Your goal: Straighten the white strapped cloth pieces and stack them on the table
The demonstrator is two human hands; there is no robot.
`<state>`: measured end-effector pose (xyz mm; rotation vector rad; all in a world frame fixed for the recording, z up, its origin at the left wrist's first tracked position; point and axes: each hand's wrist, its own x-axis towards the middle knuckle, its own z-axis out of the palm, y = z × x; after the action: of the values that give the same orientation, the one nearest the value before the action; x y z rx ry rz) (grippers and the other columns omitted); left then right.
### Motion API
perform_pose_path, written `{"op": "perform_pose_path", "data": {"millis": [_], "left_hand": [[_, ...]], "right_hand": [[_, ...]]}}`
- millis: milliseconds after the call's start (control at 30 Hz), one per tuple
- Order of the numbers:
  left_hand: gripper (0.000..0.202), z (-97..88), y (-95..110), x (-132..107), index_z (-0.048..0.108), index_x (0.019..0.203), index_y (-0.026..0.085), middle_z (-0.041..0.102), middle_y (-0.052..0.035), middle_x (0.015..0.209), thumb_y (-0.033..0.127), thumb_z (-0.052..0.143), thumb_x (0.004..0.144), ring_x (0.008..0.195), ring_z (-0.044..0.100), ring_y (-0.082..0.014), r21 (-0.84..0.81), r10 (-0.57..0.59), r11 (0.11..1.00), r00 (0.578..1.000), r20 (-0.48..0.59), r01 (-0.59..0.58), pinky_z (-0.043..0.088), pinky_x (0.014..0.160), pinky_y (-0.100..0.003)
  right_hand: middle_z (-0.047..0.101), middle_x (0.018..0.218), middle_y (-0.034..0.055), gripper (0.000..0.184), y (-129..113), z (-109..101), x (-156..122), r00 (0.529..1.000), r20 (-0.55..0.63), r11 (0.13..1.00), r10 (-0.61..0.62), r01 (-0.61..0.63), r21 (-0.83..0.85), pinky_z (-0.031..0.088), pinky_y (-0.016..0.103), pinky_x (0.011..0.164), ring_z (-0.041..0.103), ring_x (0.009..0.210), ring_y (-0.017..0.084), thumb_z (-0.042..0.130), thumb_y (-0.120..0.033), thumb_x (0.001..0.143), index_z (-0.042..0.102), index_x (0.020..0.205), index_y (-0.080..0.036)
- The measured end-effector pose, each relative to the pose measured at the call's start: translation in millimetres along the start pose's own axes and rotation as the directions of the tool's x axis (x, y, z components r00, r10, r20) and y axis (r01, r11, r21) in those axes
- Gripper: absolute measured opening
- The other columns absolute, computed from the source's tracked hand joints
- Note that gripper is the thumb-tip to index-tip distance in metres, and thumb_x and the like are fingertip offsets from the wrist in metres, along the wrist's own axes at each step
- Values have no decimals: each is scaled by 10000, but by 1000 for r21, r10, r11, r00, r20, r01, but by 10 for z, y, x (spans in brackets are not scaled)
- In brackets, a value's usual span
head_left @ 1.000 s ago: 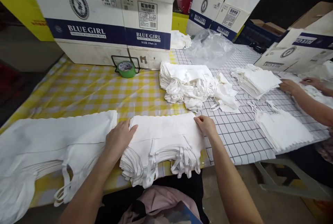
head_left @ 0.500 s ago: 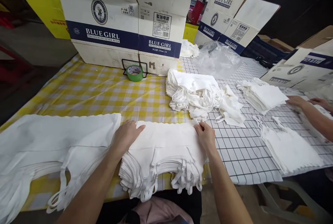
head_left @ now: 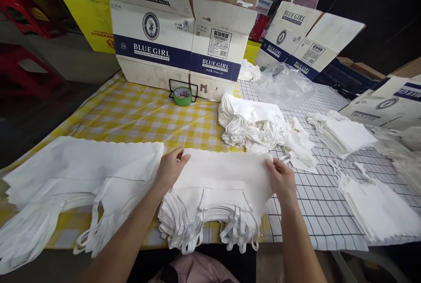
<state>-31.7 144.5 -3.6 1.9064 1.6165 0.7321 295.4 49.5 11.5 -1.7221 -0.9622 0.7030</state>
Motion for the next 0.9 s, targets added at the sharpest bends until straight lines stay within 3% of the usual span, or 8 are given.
{"op": "perform_pose_path", "data": {"millis": [133,267,400,600,667,767,833,900], "left_hand": [[299,-30,4,-71,567,749,182,563,32,644,460,486,820,599,497,-112,-263,-6,965,998,-55,-9,352,563,-203],[354,27,-41,-40,679,944,186,708,-12,824,476,540,797,720,612,-150,-308,-58,951,992,-111,21,422,638,-208],[390,96,-73,-22,690,1061,201,735,-64,935,448,479,845,787,659,-189,-164,-62,986,990,-124,41,460,678,-243],[373,161,-75,-73,636,1152,187,718,-109,933,307,381,909,820,662,-216,271,66,963,977,-203,-9,447,716,-285],[363,152,-65,-87,631,1131,169,703,-116,935,269,359,913,831,648,-213,325,103,945,971,-218,-27,430,707,-284],[302,66,-11,-117,649,947,160,674,-91,836,260,367,905,747,608,-191,241,97,970,958,-271,-30,392,649,-271],[284,-43,59,-159,607,781,175,603,-30,671,293,380,904,620,536,-150,117,72,992,954,-292,-40,355,588,-250],[295,-182,152,-224,522,686,190,472,27,563,340,392,904,537,432,-114,-106,31,992,951,-307,-66,318,537,-227]], "right_hand": [[625,758,18,272,-289,-147,-97,996,-72,996,-46,51,68,448,251,596,553,689,164,672,-442,729,661,815,-184],[653,792,22,292,-370,-173,-99,996,-56,992,-72,77,101,458,255,621,577,725,176,700,-436,705,691,849,-182],[666,761,28,341,-283,-90,-79,1000,17,992,-22,19,124,464,261,608,594,715,188,712,-448,683,706,887,-175],[680,759,36,389,-255,7,-137,998,65,994,-19,12,105,469,260,588,604,706,198,716,-470,663,708,901,-162],[684,762,36,392,-302,22,-163,998,64,996,-20,14,91,473,262,589,608,707,202,712,-478,666,709,898,-162],[679,761,36,373,-408,36,-219,998,48,996,-27,22,90,462,252,559,603,697,196,701,-472,685,709,897,-164],[676,770,38,349,-493,28,-262,999,28,993,-38,34,109,463,248,562,600,708,190,706,-448,693,708,898,-165],[676,792,39,319,-591,-4,-298,998,6,989,-61,60,133,476,252,594,601,738,187,727,-410,686,708,895,-170]]}}
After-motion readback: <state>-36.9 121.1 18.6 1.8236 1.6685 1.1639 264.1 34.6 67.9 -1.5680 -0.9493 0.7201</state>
